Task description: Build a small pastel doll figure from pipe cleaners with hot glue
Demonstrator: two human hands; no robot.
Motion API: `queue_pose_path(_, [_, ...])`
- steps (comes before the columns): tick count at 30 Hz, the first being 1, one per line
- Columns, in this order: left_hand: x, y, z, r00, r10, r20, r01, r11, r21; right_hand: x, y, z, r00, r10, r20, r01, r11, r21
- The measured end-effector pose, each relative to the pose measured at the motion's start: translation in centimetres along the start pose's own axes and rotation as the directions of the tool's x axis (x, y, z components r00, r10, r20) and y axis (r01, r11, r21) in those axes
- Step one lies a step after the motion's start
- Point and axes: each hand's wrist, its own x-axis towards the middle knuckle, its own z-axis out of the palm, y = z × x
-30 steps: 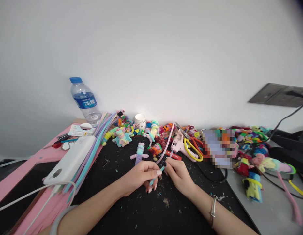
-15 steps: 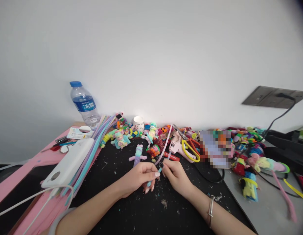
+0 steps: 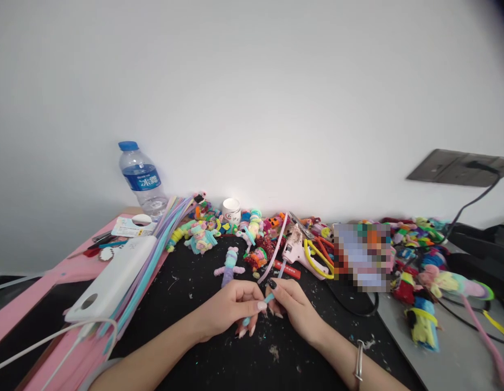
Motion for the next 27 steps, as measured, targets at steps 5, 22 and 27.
queue_pose_path(5, [-0.10,0.09,0.10,1.000,0.001,-0.010,-0.001,1.000,0.014,0.07,-0.10,-0.01,0.998,0.027,0.058,-0.033,0.994,0.108])
queue_pose_path(22, [-0.03,-0.15,0.24,1.000,-0.017,0.008,0.017,1.000,-0.019,0.03,-0.75,0.06,0.998,-0.010,0.066,0.008,0.999,0.042])
queue_pose_path(27, [0.15,-0.12,0.19,1.000,-0.009,0.023,0.010,1.000,-0.030,-0.07,-0.73,0.12,0.999,-0.024,-0.045,0.017,0.989,-0.150])
